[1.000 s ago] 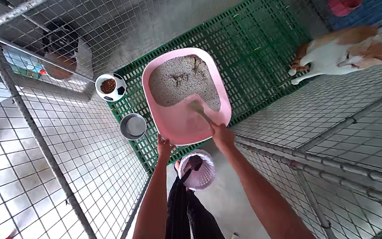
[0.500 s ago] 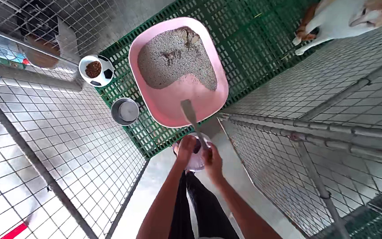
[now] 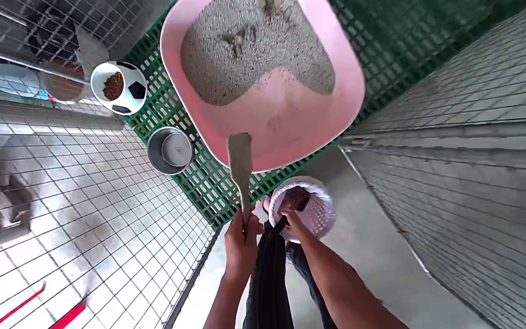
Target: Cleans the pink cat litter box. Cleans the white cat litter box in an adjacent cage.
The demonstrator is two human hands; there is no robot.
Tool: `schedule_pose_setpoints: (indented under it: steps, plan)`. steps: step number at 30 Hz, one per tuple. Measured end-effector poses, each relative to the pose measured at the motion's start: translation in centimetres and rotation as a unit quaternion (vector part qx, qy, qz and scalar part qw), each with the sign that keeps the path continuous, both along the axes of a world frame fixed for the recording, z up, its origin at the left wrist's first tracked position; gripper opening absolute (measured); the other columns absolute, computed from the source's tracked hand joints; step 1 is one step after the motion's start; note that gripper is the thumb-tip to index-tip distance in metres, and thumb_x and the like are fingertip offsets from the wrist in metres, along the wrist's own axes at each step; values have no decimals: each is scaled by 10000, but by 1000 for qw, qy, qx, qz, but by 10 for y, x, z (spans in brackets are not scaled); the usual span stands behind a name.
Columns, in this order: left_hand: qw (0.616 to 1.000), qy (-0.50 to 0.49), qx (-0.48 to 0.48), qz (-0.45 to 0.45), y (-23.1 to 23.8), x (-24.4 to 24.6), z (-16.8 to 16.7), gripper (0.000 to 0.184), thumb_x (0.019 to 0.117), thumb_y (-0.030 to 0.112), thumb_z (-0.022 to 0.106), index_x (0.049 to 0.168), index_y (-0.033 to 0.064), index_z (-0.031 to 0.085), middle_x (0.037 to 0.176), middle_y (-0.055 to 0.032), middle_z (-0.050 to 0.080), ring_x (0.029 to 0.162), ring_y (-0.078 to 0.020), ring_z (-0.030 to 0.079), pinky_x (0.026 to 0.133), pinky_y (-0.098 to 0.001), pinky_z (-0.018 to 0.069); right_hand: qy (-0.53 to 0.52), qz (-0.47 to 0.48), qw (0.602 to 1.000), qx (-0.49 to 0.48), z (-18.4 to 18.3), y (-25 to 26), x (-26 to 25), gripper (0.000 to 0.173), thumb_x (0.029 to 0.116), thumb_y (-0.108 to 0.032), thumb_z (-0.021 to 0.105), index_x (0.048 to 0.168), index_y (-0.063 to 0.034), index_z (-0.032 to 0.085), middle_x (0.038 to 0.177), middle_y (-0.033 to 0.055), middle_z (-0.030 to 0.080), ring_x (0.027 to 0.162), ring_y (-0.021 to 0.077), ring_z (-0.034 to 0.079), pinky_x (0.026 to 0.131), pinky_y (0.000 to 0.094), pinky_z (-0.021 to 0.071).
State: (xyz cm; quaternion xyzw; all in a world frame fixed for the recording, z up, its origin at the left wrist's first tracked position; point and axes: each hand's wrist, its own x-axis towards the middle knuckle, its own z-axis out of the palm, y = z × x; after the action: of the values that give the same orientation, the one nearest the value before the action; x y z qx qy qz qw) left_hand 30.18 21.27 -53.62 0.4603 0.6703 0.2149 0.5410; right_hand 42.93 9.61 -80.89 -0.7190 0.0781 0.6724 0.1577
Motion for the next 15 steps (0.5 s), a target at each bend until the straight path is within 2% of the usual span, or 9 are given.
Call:
schedule_pose_setpoints:
  steps: [4, 6, 8, 9, 10, 12, 13, 14, 15]
  plan:
    - [999, -40, -11, 22, -10, -1, -3, 279, 1011, 30, 483, 1235, -112, 572, 772, 10, 669, 578, -24, 640, 567, -208, 585, -25, 30, 999, 24, -37, -16, -7, 402, 1051, -69, 532, 1433, 57, 515, 1462, 306, 509, 1360, 416, 497, 1100, 602, 414]
    - [996, -72, -33, 48, -9, 1, 2, 293, 1012, 19, 468, 1266, -114, 530, 779, 5, 683, 540, -38, 632, 526, -218, 583, -47, 51, 997, 30, -30, -13, 0, 366, 1022, -32, 584, 1379, 46, 569, 1396, 287, 564, 1286, 387, 545, 1044, 572, 446]
    - [991, -97, -52, 71, -8, 2, 8, 298, 1009, 4, 442, 1275, -114, 504, 809, -16, 703, 523, -56, 635, 503, -227, 583, -91, 80, 991, 55, -10, -9, 10, 300, 1018, -33, 582, 1294, 75, 625, 1327, 292, 611, 1239, 381, 580, 1048, 541, 451]
    - [989, -110, -59, 80, -6, 4, 12, 302, 1001, -2, 424, 1271, -114, 499, 824, -17, 705, 525, -58, 636, 504, -227, 582, -107, 97, 988, 63, 8, -6, 18, 300, 1050, -70, 546, 1289, 92, 628, 1325, 303, 620, 1242, 389, 595, 1077, 533, 447]
    - [986, -122, -67, 87, -4, 7, 15, 331, 982, -3, 405, 1281, -116, 490, 841, -16, 703, 533, -59, 637, 513, -226, 583, -114, 103, 986, 66, 30, -5, 27, 322, 1081, -110, 503, 1295, 101, 618, 1297, 311, 628, 1185, 388, 623, 1047, 528, 471]
    - [981, -146, -93, 92, 2, 14, 24, 407, 940, 3, 376, 1320, -116, 466, 882, -31, 692, 568, -71, 646, 545, -240, 589, -97, 82, 990, 59, 84, -9, 49, 361, 1106, -152, 454, 1357, 87, 555, 1238, 297, 620, 1020, 346, 651, 912, 505, 539]
    - [978, -154, -107, 94, 7, 19, 30, 415, 943, 5, 367, 1332, -109, 456, 910, -45, 688, 594, -84, 656, 568, -252, 594, -79, 60, 993, 59, 118, -12, 62, 375, 1093, -127, 463, 1412, 69, 495, 1200, 278, 608, 931, 310, 637, 836, 480, 551]
    - [975, -158, -122, 96, 13, 25, 36, 406, 957, 8, 362, 1339, -98, 449, 945, -64, 685, 620, -98, 666, 584, -263, 596, -59, 35, 996, 55, 158, -15, 75, 458, 1059, -69, 483, 1499, 26, 400, 1165, 252, 608, 850, 266, 628, 761, 440, 554]
    - [973, -162, -136, 98, 20, 31, 42, 392, 993, 13, 359, 1368, -82, 423, 1004, -91, 679, 649, -118, 674, 597, -278, 597, -42, 20, 998, 51, 200, -22, 87, 564, 1027, -34, 498, 1556, -23, 302, 1049, 195, 611, 734, 205, 618, 669, 383, 555]
